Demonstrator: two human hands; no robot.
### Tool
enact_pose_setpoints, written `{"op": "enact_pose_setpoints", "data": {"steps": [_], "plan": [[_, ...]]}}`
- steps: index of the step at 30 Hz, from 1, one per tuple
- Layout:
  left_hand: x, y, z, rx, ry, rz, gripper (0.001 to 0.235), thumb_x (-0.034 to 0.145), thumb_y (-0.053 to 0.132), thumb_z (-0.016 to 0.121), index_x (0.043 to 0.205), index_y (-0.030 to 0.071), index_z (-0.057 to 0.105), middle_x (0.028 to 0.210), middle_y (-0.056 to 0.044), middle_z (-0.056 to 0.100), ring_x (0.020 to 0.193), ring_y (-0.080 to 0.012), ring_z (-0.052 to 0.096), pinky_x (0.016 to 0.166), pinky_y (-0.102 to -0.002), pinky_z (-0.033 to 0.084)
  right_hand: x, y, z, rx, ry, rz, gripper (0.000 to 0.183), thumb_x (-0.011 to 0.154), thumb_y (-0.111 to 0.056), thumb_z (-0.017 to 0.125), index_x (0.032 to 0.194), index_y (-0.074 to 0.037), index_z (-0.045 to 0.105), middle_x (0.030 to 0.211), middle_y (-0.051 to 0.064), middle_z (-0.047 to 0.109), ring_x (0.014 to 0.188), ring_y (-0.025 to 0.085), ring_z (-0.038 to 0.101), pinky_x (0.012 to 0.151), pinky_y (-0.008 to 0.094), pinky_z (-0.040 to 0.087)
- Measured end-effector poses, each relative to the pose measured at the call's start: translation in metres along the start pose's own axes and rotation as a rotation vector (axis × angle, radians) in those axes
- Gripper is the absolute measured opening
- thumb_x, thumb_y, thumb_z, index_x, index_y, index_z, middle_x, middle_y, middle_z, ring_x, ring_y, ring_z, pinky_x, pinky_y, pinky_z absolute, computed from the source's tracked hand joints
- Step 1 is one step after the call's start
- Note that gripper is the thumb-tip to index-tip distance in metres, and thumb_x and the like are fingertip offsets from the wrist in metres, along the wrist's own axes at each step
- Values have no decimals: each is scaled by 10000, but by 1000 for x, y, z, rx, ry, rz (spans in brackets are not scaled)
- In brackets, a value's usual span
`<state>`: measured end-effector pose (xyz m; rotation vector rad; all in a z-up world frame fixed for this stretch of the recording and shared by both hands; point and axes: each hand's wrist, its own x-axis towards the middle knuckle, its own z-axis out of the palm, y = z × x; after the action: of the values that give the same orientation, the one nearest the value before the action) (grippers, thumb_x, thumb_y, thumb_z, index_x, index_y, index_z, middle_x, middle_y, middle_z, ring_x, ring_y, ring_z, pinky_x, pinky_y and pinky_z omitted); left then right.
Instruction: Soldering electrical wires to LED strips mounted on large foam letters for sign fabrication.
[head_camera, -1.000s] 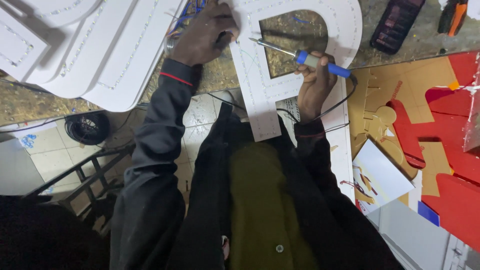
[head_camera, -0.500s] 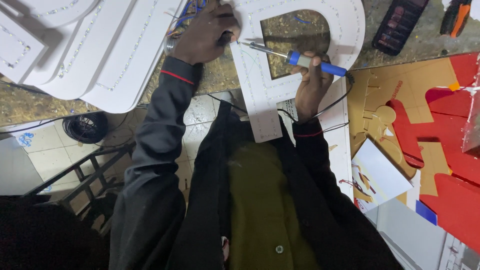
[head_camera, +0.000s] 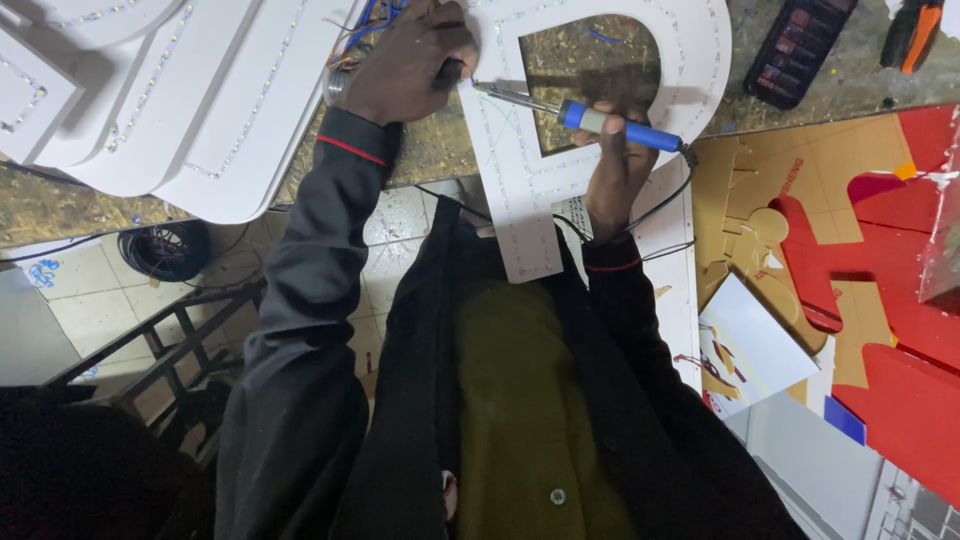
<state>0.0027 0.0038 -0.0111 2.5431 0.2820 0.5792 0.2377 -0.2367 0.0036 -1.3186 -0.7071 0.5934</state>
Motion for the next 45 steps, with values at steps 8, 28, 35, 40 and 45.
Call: {"op": "enact_pose_setpoints", "data": {"steps": [8, 28, 35, 40, 45], "plan": [[-1, 1, -2, -11, 0, 2, 162, 906, -47, 627, 1037, 32, 680, 1145, -183, 623, 1128, -429, 549, 891, -575, 425, -2, 5, -3, -78, -19, -19, 433, 1127, -509, 717, 1179, -80, 740, 1166, 84, 798, 757, 275, 789, 821, 410, 673], [-5, -5, 11, 103, 25, -27, 144, 1037, 31, 690, 1168, -3, 739, 1268, -220, 715, 1206, -458, 635, 1047, -611, 500, -4, 1, -1, -78, -16, -45, 483, 1123, -552, 705, 1187, -73, 723, 821, 120, 764, 812, 296, 819, 916, 457, 674], [-5, -3, 10, 106, 36, -22, 130, 1009, 12, 682, 1129, -7, 726, 1209, -196, 705, 1090, -441, 649, 916, -578, 514, -5, 0, 1, -103, -3, -39, 510, 1125, -572, 686, 1200, -72, 758, 774, 123, 750, 777, 268, 791, 922, 473, 667], [-4, 4, 7, 95, 51, -54, 139, 1009, 16, 707, 1132, 22, 772, 1209, -169, 739, 1108, -423, 673, 941, -573, 541, 0, 11, -6, 67, 2, -11, 511, 1102, -587, 728, 1208, -88, 743, 815, 110, 775, 707, 269, 779, 784, 424, 687], [-5, 0, 11, 134, 64, -24, 108, 1046, 50, 728, 1147, 14, 736, 1221, -182, 690, 1121, -436, 638, 940, -572, 516, 1, 9, -4, 95, 53, -7, 495, 1105, -544, 727, 1168, -54, 728, 1074, 97, 747, 726, 290, 775, 706, 405, 699]]}}
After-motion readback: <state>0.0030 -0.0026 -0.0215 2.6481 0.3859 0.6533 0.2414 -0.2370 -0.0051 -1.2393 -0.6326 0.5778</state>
